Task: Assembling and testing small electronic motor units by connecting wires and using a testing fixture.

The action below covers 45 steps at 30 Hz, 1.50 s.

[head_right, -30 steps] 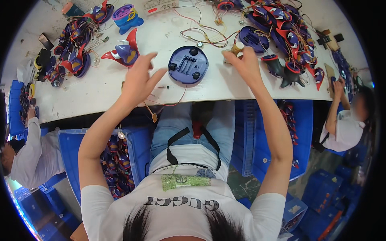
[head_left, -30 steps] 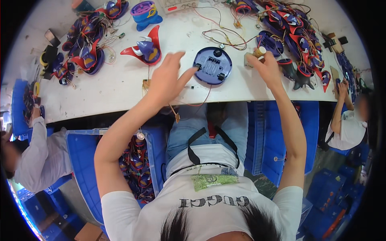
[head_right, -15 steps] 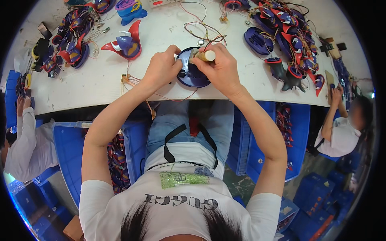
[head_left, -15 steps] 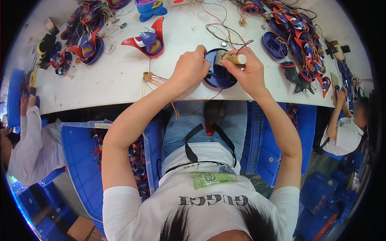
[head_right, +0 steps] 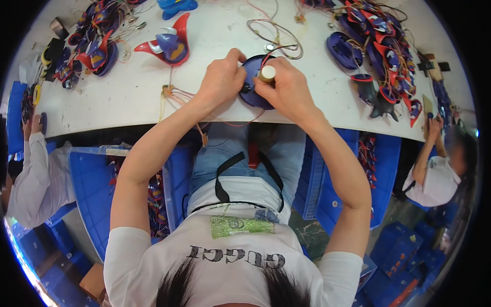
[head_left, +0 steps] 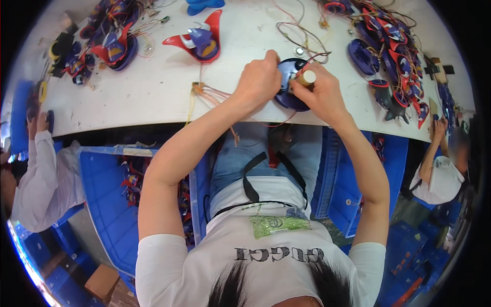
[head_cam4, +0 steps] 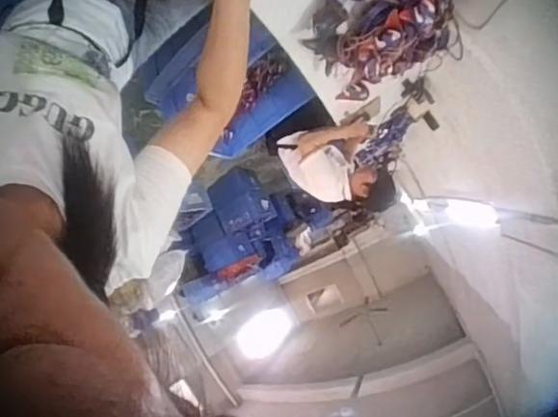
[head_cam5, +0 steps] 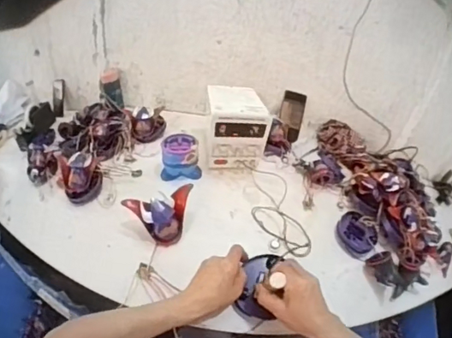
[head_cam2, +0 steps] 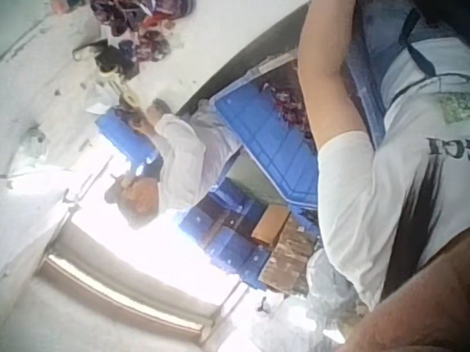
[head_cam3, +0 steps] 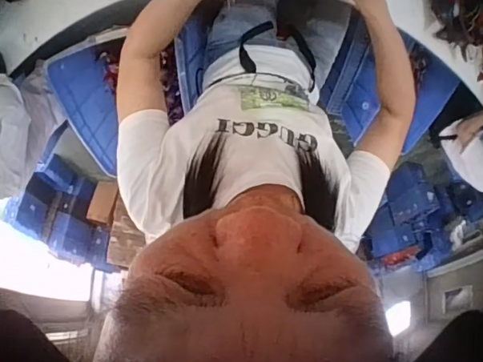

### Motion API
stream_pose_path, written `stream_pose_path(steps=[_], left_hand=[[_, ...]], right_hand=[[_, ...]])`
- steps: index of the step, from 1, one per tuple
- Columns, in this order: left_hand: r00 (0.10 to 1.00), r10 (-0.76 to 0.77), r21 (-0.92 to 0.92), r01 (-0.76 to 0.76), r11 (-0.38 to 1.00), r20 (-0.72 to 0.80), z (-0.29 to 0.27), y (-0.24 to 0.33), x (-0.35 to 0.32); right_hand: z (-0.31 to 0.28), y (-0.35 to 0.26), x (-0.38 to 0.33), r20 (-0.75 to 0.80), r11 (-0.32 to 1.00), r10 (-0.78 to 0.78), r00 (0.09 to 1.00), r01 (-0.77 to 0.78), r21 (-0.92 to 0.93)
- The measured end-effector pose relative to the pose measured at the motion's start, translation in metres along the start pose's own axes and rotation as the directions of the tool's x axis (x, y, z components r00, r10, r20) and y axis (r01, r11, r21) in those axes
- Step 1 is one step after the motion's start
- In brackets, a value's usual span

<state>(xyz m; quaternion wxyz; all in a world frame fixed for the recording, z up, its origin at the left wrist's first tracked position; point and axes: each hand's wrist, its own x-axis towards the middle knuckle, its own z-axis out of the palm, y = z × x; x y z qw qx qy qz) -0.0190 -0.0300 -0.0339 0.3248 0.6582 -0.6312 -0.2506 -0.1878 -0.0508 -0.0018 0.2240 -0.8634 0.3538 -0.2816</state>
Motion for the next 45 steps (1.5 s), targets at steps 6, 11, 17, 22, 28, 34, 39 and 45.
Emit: stream_pose_path(steps=[6,11,17,22,28,34,39,45], left_hand=[[0.994,0.104,-0.033,-0.104,0.994,0.011,-0.052,-0.012,-0.020],[0.990,0.116,0.062,-0.111,0.992,-0.084,-0.132,-0.063,-0.084],[0.981,0.190,0.323,-0.172,0.931,-0.025,-0.114,-0.085,-0.102],[0.960,0.277,0.300,-0.256,0.919,-0.029,-0.102,-0.086,-0.094],[0.953,0.293,0.307,-0.259,0.916,-0.070,-0.098,-0.092,-0.089],[0.901,0.432,0.438,-0.370,0.820,-0.048,-0.096,-0.096,-0.083],[0.838,0.544,0.586,-0.460,0.667,0.040,-0.100,-0.097,-0.076],[0.806,0.566,0.617,-0.536,0.576,0.171,-0.115,-0.098,-0.067]], right_hand=[[-0.003,-0.004,0.001,-0.046,0.998,0.061,0.997,-0.059,0.036],[-0.023,-0.036,-0.068,-0.123,0.969,-0.243,0.962,0.247,0.018],[0.068,-0.071,-0.118,0.318,0.937,0.122,0.940,-0.215,0.276],[0.114,-0.071,-0.105,0.212,0.913,0.217,0.953,-0.275,0.303],[0.118,-0.068,-0.096,0.452,0.194,0.277,0.848,-0.510,0.838],[0.114,-0.059,-0.096,0.673,-0.391,0.257,0.693,-0.563,0.728],[0.115,-0.062,-0.094,0.593,-0.294,0.243,0.768,-0.524,0.799],[0.105,-0.069,-0.091,0.598,-0.333,0.239,0.765,-0.514,0.791]])
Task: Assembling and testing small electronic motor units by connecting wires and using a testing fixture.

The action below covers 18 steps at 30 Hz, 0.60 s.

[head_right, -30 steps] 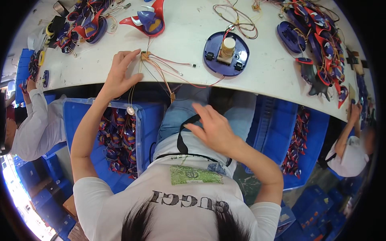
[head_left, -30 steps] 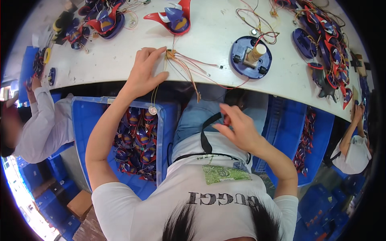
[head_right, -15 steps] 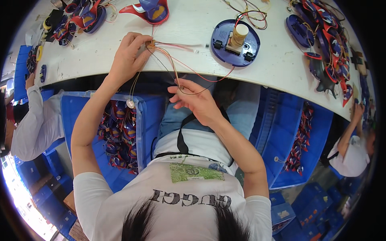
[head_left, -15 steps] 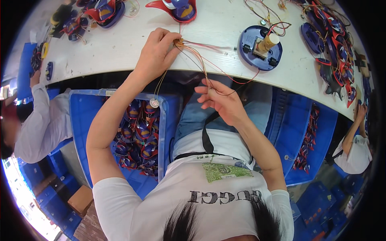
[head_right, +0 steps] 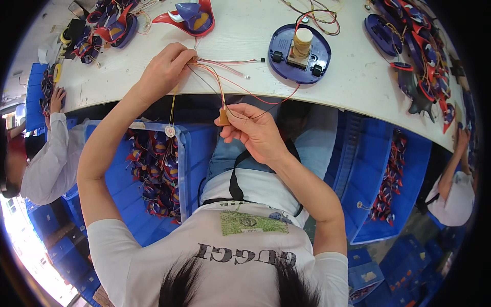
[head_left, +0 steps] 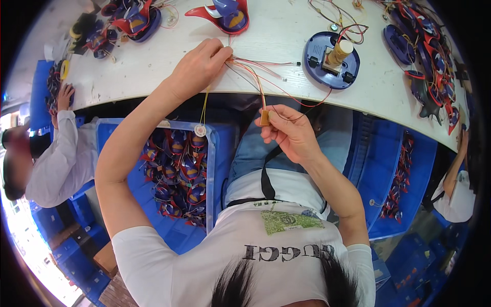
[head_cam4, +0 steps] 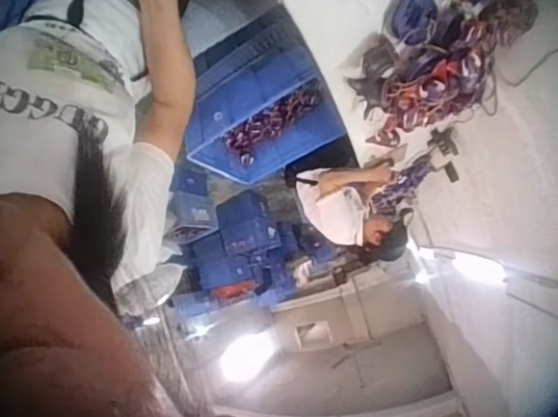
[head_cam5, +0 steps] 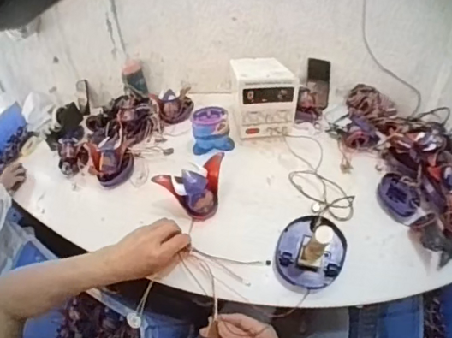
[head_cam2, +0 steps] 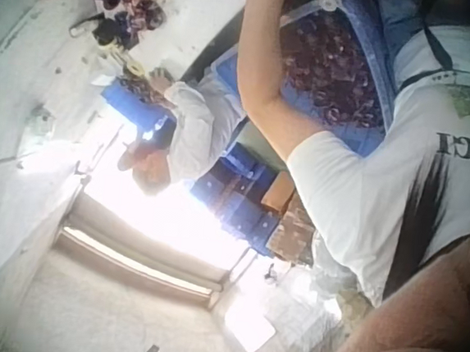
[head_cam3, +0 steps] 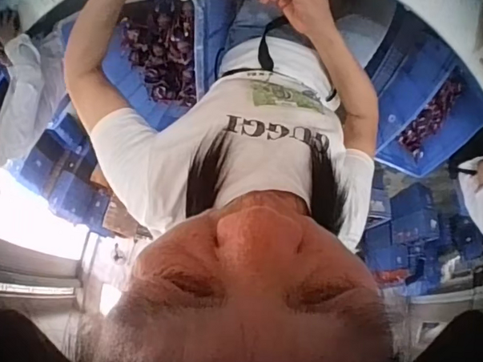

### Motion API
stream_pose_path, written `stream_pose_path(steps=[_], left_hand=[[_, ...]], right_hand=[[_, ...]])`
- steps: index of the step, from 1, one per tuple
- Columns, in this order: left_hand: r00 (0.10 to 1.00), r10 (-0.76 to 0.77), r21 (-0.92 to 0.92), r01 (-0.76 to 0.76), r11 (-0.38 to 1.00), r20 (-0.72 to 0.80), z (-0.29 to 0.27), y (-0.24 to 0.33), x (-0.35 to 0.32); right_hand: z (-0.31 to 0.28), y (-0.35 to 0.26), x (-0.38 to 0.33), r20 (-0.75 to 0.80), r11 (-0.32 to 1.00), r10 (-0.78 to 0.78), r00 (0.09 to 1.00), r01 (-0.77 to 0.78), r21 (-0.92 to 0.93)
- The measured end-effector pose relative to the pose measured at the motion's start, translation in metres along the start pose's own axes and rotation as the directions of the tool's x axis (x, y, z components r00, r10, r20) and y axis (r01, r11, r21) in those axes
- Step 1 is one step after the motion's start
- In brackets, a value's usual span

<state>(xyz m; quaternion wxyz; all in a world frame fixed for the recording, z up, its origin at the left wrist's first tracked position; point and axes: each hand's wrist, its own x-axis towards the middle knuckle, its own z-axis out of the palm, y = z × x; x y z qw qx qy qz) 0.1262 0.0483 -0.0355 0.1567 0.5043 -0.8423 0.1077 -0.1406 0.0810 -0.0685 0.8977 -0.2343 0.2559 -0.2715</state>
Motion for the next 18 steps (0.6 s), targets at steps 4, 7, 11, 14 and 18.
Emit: stream_pose_path(steps=[4,7,11,14,18], left_hand=[[0.998,0.049,0.019,-0.050,0.999,0.026,0.001,-0.003,0.005],[0.996,0.087,0.032,-0.087,0.996,0.004,0.005,-0.003,0.008],[0.992,0.116,0.047,-0.114,0.992,-0.040,0.012,-0.002,0.010],[0.991,0.121,0.053,-0.118,0.992,-0.058,0.015,-0.001,0.010],[0.990,0.119,0.055,-0.115,0.992,-0.077,0.018,0.000,0.009]], right_hand=[[0.004,-0.003,-0.003,0.003,1.000,0.006,1.000,-0.006,0.020],[0.005,-0.004,-0.002,0.002,1.000,-0.003,1.000,0.003,0.028],[0.007,-0.003,-0.002,0.002,1.000,0.000,1.000,0.000,0.015],[0.008,-0.002,0.000,0.000,1.000,-0.003,1.000,0.003,0.010],[0.007,0.000,0.002,-0.002,1.000,-0.015,1.000,0.015,0.004]])
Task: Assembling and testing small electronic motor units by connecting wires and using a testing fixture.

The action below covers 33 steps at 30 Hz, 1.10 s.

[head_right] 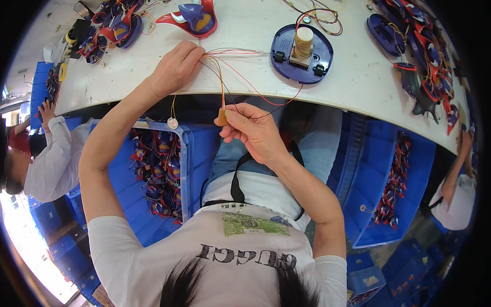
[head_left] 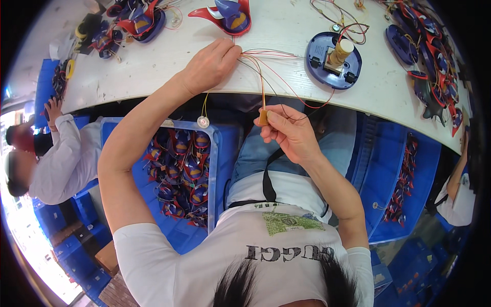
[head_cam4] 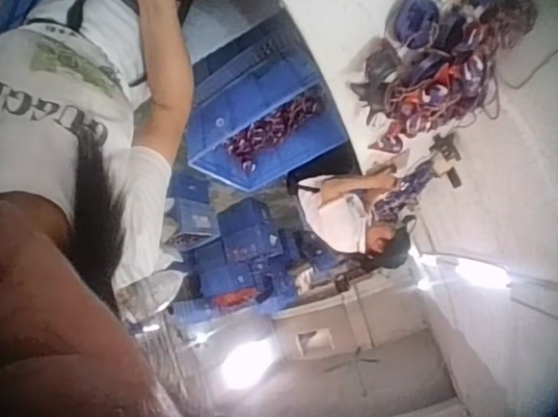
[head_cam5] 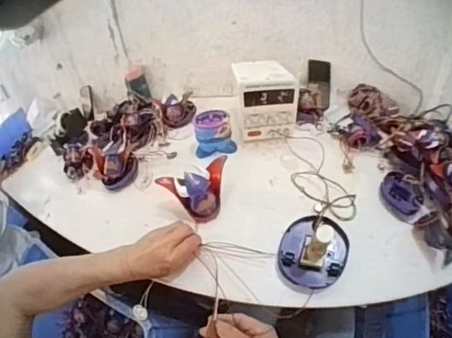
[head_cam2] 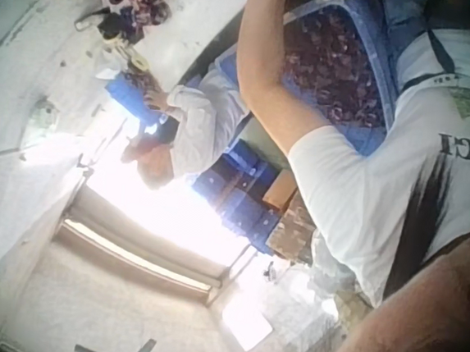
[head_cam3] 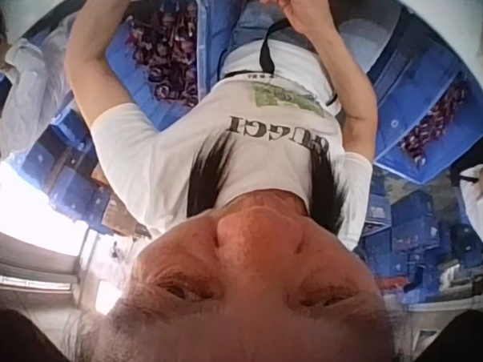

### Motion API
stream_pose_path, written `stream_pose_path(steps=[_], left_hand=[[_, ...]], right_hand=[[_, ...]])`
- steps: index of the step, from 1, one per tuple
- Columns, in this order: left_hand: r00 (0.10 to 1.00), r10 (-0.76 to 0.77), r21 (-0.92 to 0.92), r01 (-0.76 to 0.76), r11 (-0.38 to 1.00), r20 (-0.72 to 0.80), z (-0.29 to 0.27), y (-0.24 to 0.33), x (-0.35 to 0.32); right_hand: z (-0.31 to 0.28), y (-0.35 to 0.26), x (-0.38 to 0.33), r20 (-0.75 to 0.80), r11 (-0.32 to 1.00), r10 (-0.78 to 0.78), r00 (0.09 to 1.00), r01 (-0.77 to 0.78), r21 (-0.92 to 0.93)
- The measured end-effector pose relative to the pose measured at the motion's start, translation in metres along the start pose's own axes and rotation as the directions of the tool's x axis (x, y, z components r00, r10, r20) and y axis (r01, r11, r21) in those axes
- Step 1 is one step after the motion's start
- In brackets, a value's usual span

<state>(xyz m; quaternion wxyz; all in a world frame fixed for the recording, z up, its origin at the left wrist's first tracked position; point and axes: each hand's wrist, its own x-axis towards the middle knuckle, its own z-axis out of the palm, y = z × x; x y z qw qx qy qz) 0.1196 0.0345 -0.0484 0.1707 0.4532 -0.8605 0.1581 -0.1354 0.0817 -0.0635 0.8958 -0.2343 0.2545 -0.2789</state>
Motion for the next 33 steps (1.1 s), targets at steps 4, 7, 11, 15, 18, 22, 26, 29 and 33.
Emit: stream_pose_path(steps=[4,7,11,15,18,22,26,29,33], left_hand=[[1.000,-0.003,0.001,0.003,1.000,0.014,0.000,0.001,0.000],[1.000,-0.004,0.003,0.004,1.000,-0.010,-0.002,0.002,0.000],[1.000,-0.014,0.001,0.014,1.000,-0.022,-0.003,0.004,-0.001],[0.999,-0.030,-0.006,0.029,1.000,-0.030,-0.003,0.006,-0.003],[0.999,-0.051,0.002,0.051,0.999,-0.016,-0.004,0.007,-0.004],[0.997,-0.079,0.008,0.079,0.997,-0.005,-0.005,0.007,-0.005],[0.995,-0.098,-0.006,0.098,0.995,-0.014,-0.002,0.009,-0.006],[0.993,-0.105,-0.025,0.103,0.994,-0.054,0.001,0.008,-0.006],[0.997,-0.069,-0.009,0.069,0.998,-0.042,0.002,0.005,-0.005]], right_hand=[[-0.003,0.001,0.000,-0.006,1.000,-0.015,1.000,0.015,-0.004],[-0.005,0.003,0.001,-0.006,1.000,-0.009,1.000,0.009,-0.009],[-0.007,0.006,0.001,-0.006,1.000,-0.016,1.000,0.016,-0.011],[-0.009,0.006,0.001,-0.011,1.000,-0.020,1.000,0.020,-0.019],[-0.009,0.005,0.002,-0.020,1.000,-0.014,1.000,0.013,-0.026],[-0.009,0.006,0.002,-0.025,0.999,-0.021,0.999,0.020,-0.043],[-0.011,0.006,0.001,-0.032,0.998,-0.024,0.999,0.022,-0.064],[-0.011,0.005,0.002,-0.037,0.996,-0.002,0.999,-0.002,-0.090],[-0.008,0.006,0.005,-0.015,0.996,-0.001,1.000,0.000,-0.088]])
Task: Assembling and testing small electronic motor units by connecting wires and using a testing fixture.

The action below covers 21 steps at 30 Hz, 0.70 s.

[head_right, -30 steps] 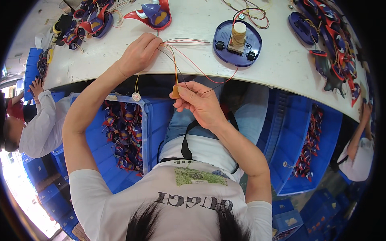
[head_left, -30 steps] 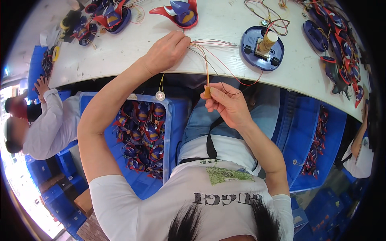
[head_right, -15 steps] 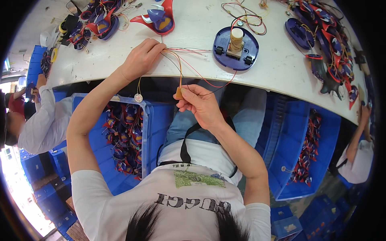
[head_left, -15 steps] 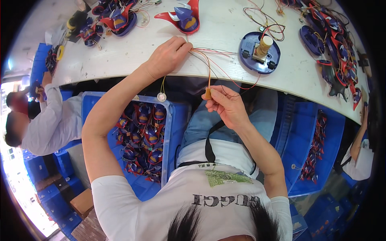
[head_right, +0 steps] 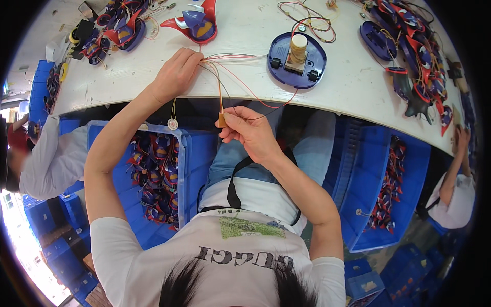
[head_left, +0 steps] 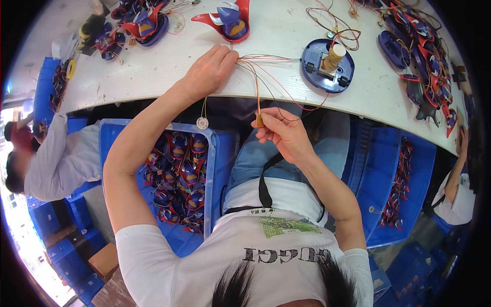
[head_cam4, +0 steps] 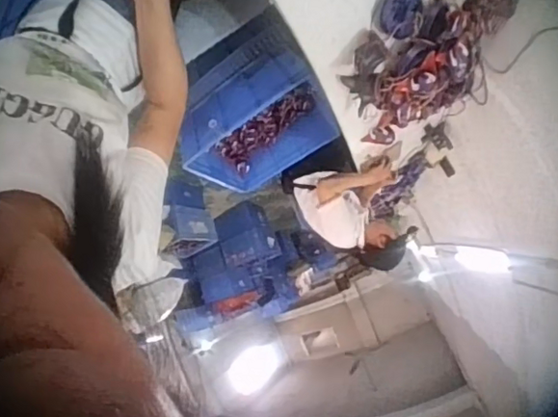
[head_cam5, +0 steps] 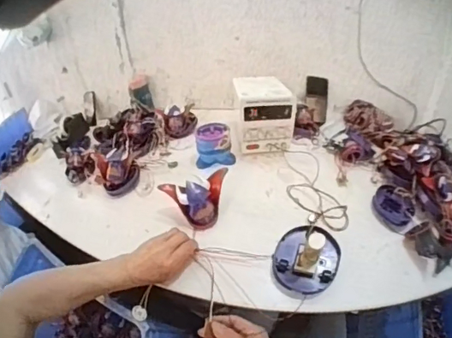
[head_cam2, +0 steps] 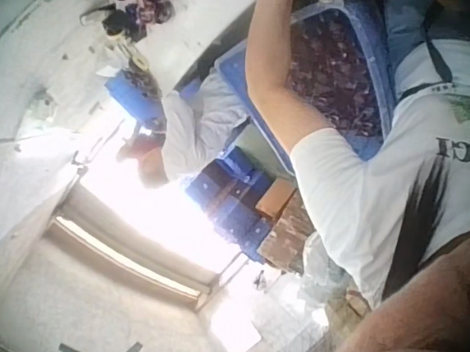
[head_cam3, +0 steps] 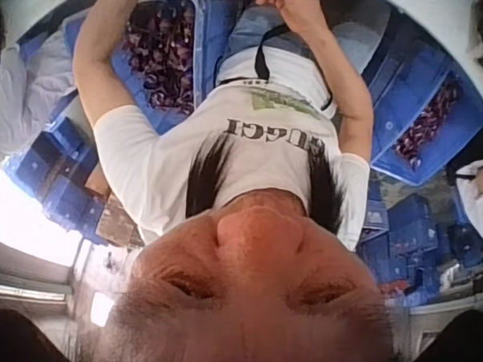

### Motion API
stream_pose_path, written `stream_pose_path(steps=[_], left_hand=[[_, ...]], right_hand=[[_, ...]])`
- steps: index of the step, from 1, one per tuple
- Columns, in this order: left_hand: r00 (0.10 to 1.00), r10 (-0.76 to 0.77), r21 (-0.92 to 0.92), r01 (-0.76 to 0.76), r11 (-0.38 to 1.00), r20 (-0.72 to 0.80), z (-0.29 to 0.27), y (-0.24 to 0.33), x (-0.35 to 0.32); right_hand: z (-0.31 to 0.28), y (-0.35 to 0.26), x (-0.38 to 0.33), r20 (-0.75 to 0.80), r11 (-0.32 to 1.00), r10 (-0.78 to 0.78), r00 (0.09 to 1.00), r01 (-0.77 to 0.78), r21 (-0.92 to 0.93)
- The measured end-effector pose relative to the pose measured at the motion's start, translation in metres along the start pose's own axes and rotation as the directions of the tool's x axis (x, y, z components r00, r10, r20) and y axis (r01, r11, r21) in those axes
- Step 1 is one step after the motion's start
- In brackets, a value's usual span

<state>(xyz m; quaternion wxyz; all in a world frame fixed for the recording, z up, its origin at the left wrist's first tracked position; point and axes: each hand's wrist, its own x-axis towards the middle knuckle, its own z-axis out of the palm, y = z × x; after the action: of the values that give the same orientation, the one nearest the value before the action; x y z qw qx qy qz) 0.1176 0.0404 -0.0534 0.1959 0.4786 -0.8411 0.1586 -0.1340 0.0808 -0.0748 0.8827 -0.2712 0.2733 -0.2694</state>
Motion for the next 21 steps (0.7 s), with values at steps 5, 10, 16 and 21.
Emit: stream_pose_path(steps=[5,10,16,21], left_hand=[[1.000,-0.006,-0.043,0.005,0.999,-0.022,-0.001,0.000,-0.002],[0.990,-0.129,-0.205,0.115,0.972,-0.057,-0.004,0.002,-0.004],[0.876,-0.480,-0.369,0.428,0.825,-0.056,-0.051,0.047,-0.015],[0.536,-0.435,-0.606,0.795,-0.029,0.724,-0.076,0.112,-0.032]], right_hand=[[0.003,0.000,0.002,-0.007,1.000,-0.012,1.000,0.012,-0.011],[0.003,-0.001,0.000,-0.013,0.999,-0.021,1.000,0.020,-0.031],[0.009,-0.005,-0.008,-0.020,0.977,-0.192,0.981,0.189,-0.100],[0.014,-0.005,-0.012,0.014,0.931,-0.222,0.975,0.216,-0.294]])
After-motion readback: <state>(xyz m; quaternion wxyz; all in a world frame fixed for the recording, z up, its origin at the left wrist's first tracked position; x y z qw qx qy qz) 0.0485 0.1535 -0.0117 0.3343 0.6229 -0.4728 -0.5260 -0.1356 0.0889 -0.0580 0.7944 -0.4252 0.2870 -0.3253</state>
